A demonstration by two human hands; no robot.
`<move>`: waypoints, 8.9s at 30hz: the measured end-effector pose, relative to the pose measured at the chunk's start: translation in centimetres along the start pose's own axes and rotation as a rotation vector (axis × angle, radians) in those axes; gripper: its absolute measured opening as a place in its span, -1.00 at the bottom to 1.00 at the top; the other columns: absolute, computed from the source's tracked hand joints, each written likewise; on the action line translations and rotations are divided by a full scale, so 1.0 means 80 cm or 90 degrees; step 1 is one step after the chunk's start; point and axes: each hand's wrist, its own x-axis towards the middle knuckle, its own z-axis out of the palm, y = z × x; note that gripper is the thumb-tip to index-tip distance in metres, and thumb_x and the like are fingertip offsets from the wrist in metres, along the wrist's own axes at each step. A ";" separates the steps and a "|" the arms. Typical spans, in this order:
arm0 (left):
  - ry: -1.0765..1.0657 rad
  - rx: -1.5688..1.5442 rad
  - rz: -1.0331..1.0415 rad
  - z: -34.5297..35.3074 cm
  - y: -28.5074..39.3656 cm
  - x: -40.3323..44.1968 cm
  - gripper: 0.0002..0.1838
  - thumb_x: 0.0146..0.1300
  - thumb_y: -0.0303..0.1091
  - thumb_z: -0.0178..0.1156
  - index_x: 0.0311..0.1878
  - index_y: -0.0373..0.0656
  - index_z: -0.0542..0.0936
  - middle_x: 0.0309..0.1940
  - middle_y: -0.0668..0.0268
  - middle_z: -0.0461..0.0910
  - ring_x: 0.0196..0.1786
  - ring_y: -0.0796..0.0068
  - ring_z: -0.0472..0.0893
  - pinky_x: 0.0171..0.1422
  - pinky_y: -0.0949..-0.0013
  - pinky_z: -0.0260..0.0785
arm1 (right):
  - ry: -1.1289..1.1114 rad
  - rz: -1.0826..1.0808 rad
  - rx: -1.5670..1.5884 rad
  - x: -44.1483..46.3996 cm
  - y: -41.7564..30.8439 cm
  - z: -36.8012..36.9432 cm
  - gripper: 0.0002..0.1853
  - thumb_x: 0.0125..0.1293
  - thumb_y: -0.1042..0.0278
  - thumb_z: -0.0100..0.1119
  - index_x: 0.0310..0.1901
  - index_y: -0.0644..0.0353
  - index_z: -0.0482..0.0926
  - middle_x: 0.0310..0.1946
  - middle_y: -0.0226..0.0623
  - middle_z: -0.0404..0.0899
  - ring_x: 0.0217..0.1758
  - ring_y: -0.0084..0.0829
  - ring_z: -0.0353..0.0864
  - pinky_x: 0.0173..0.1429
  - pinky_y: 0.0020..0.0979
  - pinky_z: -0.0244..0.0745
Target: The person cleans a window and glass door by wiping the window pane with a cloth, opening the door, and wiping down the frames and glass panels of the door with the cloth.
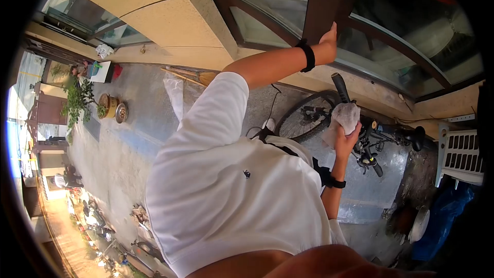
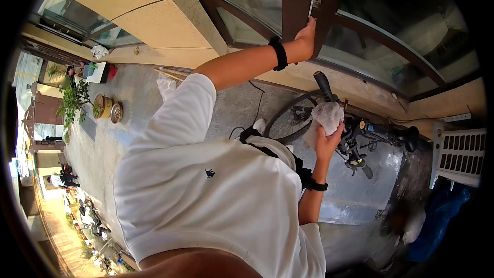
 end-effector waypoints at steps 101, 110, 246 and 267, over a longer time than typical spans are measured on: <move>1.173 -0.791 -1.001 0.121 0.070 -0.265 -0.07 0.46 -0.25 0.04 0.54 -0.17 -0.44 0.47 0.12 0.06 0.28 0.48 0.29 0.44 0.34 0.14 | -0.558 -0.854 0.083 0.306 -0.255 0.307 -0.65 -0.11 0.59 0.19 -0.19 0.22 0.66 -0.09 -0.07 0.61 0.12 -0.17 0.52 0.19 -0.28 0.43; 1.163 -0.768 -1.009 0.123 0.071 -0.272 -0.06 0.46 -0.20 0.10 0.57 0.00 -0.41 0.47 0.21 0.08 0.31 0.47 0.29 0.46 0.23 0.16 | -0.532 -0.295 0.236 0.212 -0.110 0.237 -0.69 0.12 0.44 0.32 -0.07 0.27 0.59 -0.16 -0.27 0.60 -0.06 -0.37 0.60 0.06 -0.42 0.44; 0.553 -0.741 -1.350 0.334 0.180 -0.353 -0.38 0.56 0.03 -0.36 0.19 -0.38 0.43 -0.03 -0.23 0.53 0.04 -0.23 0.50 0.16 0.05 0.31 | -0.687 -0.067 0.278 0.076 -0.164 0.335 -0.77 0.23 0.38 0.35 -0.16 0.30 0.56 -0.26 -0.31 0.65 -0.21 -0.53 0.57 -0.11 -0.48 0.49; 0.937 -0.580 -1.251 0.254 0.113 -0.351 -0.33 0.54 0.12 -0.34 -0.01 -0.34 0.54 -0.30 0.09 0.53 -0.28 0.18 0.55 -0.15 0.27 0.36 | -0.609 -0.389 0.136 0.010 -0.135 0.410 -0.74 0.06 0.47 0.37 -0.17 0.28 0.64 -0.28 -0.12 0.57 -0.18 -0.10 0.61 -0.07 -0.24 0.49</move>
